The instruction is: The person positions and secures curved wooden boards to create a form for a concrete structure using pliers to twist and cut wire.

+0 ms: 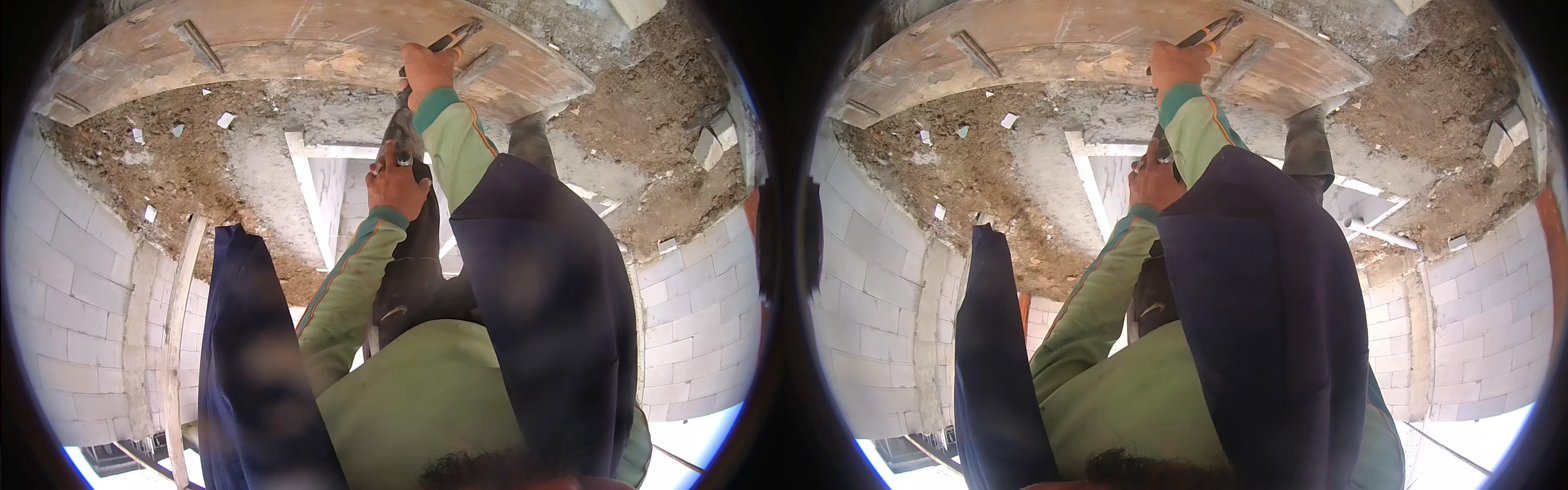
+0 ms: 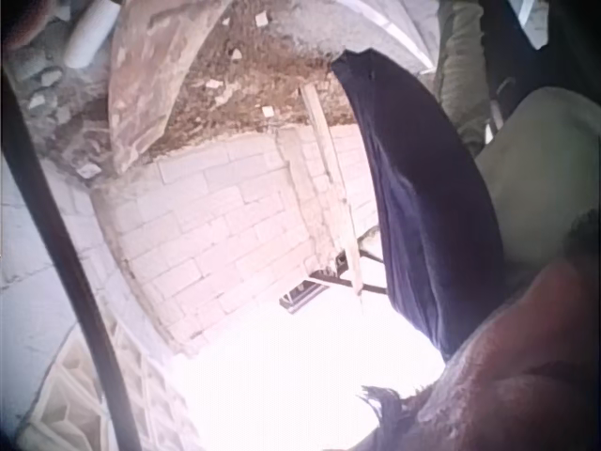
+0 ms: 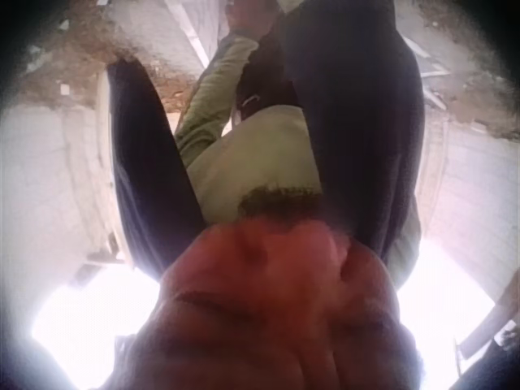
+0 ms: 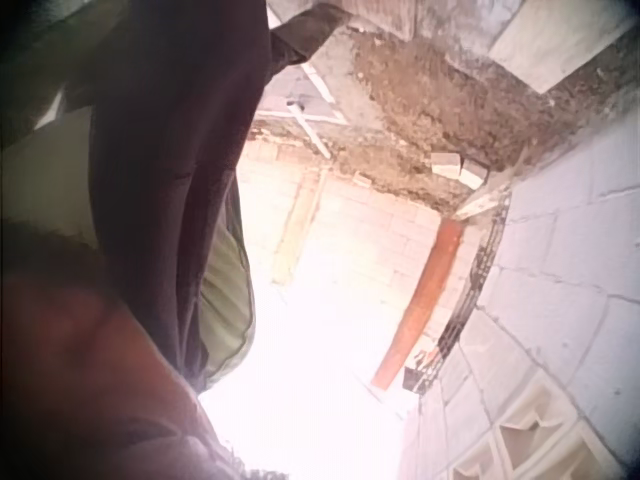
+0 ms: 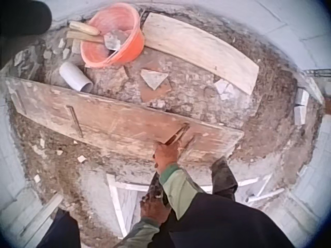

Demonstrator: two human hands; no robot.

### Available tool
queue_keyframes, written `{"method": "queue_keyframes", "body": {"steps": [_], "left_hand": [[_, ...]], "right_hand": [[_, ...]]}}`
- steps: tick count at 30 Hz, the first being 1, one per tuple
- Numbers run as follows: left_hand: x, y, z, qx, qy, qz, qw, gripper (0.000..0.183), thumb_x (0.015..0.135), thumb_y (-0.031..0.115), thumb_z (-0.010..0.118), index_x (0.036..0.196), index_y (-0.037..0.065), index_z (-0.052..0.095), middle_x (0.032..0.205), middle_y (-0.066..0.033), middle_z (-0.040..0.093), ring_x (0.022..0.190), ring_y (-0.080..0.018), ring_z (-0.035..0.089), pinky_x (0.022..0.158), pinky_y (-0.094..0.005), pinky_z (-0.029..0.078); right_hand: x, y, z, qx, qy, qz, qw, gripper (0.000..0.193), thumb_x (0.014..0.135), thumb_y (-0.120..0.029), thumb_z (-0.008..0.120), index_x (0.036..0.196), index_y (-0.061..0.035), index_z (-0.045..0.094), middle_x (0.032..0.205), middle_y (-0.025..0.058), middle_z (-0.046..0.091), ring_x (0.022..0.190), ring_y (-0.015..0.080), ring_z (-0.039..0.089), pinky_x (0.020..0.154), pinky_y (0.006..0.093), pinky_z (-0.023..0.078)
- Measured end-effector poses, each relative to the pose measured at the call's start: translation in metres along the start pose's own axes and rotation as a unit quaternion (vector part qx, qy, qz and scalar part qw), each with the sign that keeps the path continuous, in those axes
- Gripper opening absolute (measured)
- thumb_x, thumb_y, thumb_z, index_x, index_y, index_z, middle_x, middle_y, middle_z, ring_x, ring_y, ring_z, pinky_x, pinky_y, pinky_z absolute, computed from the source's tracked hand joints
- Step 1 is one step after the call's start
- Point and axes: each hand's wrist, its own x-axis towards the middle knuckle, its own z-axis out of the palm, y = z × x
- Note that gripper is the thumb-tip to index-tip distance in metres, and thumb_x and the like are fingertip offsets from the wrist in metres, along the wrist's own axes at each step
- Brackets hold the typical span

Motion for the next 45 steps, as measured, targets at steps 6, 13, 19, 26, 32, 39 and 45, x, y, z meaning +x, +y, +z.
{"method": "queue_keyframes", "body": {"steps": [6,13,19,26,32,39,45], "left_hand": [[-0.004,0.001,-0.011,-0.041,0.026,-0.002,0.999,0.070,0.079,0.037,0.069,0.137,0.006,0.044,0.153,-0.0180,0.025,0.132,-0.0407,0.041,0.104,-0.0513,0.037],[-0.004,0.010,-0.006,0.002,0.042,0.003,0.999,0.074,0.080,0.042,0.067,0.141,0.007,0.045,0.151,-0.0161,0.029,0.128,-0.0400,0.045,0.101,-0.0513,0.040],[-0.007,0.019,0.000,0.001,0.047,-0.008,0.999,0.071,0.080,0.041,0.067,0.140,0.007,0.047,0.151,-0.0162,0.028,0.127,-0.0406,0.046,0.101,-0.0509,0.041],[-0.007,0.021,0.005,0.014,0.044,-0.011,0.999,0.073,0.080,0.044,0.068,0.140,0.007,0.047,0.151,-0.0166,0.030,0.128,-0.0380,0.046,0.101,-0.0503,0.040],[0.030,0.007,0.008,-0.306,0.199,0.034,0.930,0.073,0.082,0.049,0.066,0.133,0.000,0.047,0.131,-0.0268,0.048,0.120,-0.0364,0.052,0.098,-0.0506,0.041],[0.193,0.079,0.020,-0.302,0.125,0.118,0.938,0.053,0.095,0.046,0.051,0.120,-0.001,0.058,0.105,-0.0270,0.063,0.092,-0.0402,0.063,0.078,-0.0445,0.050],[0.202,0.119,0.047,-0.582,0.058,0.167,0.793,0.034,0.098,0.030,0.050,0.115,0.001,0.058,0.088,-0.0151,0.062,0.074,-0.0270,0.061,0.062,-0.0368,0.048]], "right_hand": [[0.019,0.114,-0.102,-0.003,0.026,-0.049,0.998,0.042,0.076,-0.010,0.063,0.116,-0.0036,0.056,0.077,0.0050,0.056,0.073,0.0196,0.053,0.067,0.0347,0.044],[0.009,0.088,-0.203,0.000,-0.089,0.059,0.994,0.058,0.077,-0.018,0.064,0.134,-0.0147,0.053,0.100,0.0060,0.063,0.099,0.0240,0.060,0.082,0.0395,0.047],[-0.006,0.044,-0.197,0.078,-0.202,0.113,0.970,0.056,0.089,-0.021,0.054,0.143,-0.0142,0.044,0.120,0.0114,0.060,0.111,0.0279,0.059,0.090,0.0452,0.047],[-0.009,0.009,-0.188,0.204,-0.259,0.153,0.932,0.050,0.097,-0.028,0.051,0.141,-0.0085,0.035,0.128,0.0248,0.056,0.122,0.0395,0.052,0.104,0.0572,0.037],[-0.010,0.018,-0.185,0.277,-0.280,0.152,0.907,0.055,0.098,-0.028,0.052,0.143,-0.0039,0.032,0.131,0.0240,0.054,0.123,0.0379,0.053,0.100,0.0550,0.045],[0.018,0.024,-0.212,0.281,-0.354,0.143,0.881,0.045,0.096,-0.016,0.046,0.136,0.0037,0.041,0.122,0.0192,0.059,0.084,0.0182,0.064,0.047,0.0226,0.046],[0.024,0.019,-0.224,0.313,-0.402,0.155,0.847,0.037,0.096,-0.014,0.046,0.126,0.0075,0.051,0.095,0.0060,0.059,0.049,0.0050,0.040,0.037,0.0174,0.033]]}}
